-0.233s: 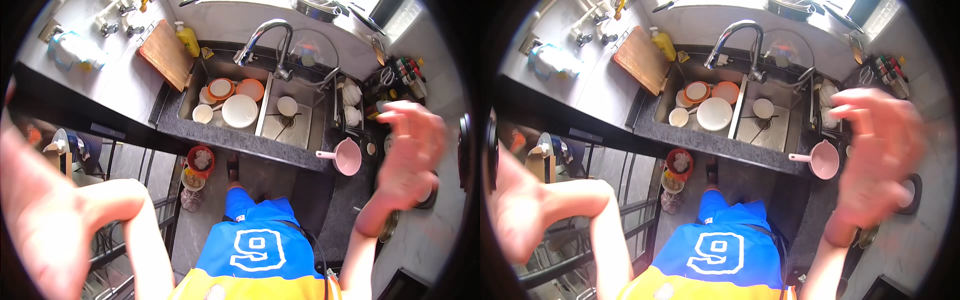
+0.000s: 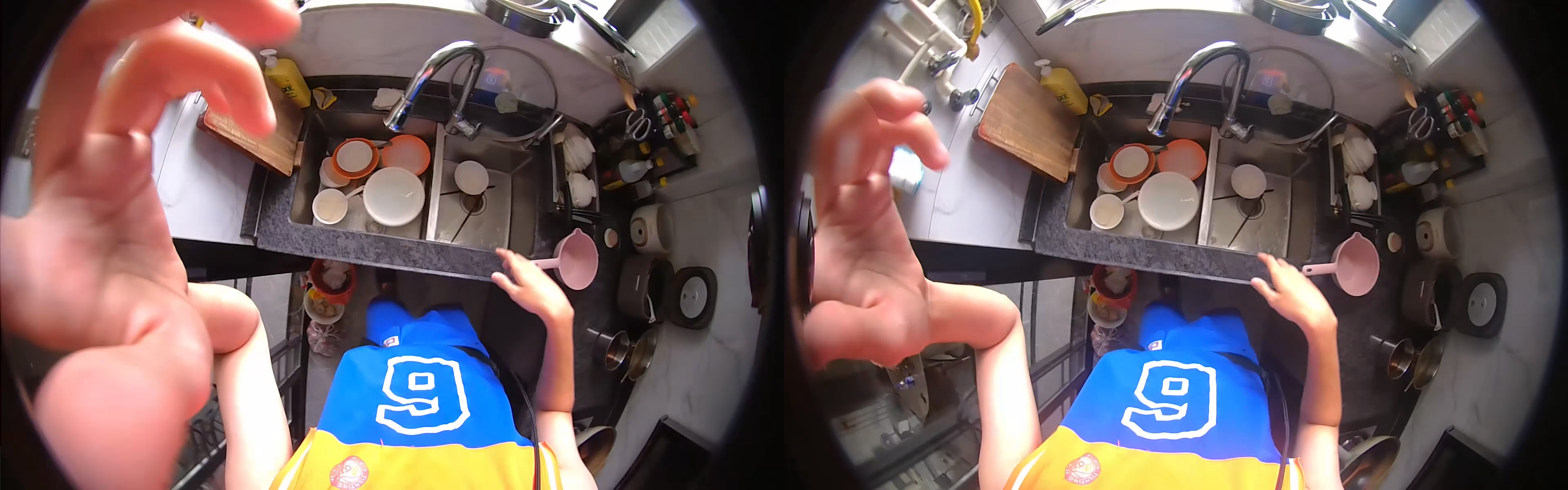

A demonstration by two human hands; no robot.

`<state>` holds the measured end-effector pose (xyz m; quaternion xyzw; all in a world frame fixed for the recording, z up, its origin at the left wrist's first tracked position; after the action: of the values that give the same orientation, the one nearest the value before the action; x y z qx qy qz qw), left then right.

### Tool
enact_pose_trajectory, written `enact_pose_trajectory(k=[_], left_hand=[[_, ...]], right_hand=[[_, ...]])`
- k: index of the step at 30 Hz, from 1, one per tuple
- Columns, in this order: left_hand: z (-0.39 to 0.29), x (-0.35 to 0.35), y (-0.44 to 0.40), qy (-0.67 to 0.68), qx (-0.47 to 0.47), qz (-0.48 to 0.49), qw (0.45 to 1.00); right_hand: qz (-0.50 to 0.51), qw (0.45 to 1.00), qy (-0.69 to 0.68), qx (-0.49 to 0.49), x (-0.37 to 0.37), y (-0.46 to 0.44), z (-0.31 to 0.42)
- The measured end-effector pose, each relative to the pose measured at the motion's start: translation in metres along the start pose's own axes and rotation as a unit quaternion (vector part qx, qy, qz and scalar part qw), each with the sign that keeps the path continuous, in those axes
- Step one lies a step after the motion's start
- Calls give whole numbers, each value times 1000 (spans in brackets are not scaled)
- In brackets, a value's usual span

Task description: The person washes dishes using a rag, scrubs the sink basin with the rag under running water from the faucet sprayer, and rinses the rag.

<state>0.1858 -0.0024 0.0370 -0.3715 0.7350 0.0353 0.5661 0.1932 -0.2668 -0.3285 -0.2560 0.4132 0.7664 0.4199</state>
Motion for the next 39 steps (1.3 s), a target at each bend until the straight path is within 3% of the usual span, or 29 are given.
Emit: enact_pose_trajectory(k=[2,8,14,22,29,31,33,35,36,39], left_hand=[[24,1,-11,-41,16,76,996],[78,44,-24,32,78,46,995],[100,64,-41,63,103,23,992],[100,80,-61,51,69,-18,996],[96,81,-72,96,24,-162,982],[102,87,-69,139,2,-248,959],[127,122,-54,212,-92,-327,916],[153,195,-35,259,-214,-335,880],[166,237,-27,301,-254,-295,870],[189,361,-10,255,-400,-138,870]], right_hand=[[24,996,10,84,31,-10,-12],[19,989,-87,121,67,-47,5],[-18,994,-66,89,59,-63,8],[41,995,-22,88,74,-72,-31],[38,999,-3,29,68,-90,-64],[54,998,4,20,71,-98,-79],[59,998,7,23,76,-107,-98],[66,997,-7,26,84,-120,-120],[66,997,-13,30,89,-129,-130],[124,982,-133,46,109,-151,-159]])
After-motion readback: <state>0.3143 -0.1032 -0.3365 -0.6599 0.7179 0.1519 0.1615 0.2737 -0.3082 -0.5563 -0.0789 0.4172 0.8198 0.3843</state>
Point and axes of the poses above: each hand's wrist, its own y-axis away from the middle knuckle, its own x-axis out of the palm, z = x × y, the point moved 10 cm from there along -y, towards the middle knuckle, and after that the axes turned 3 degrees about -z, right-handed, at the moved point
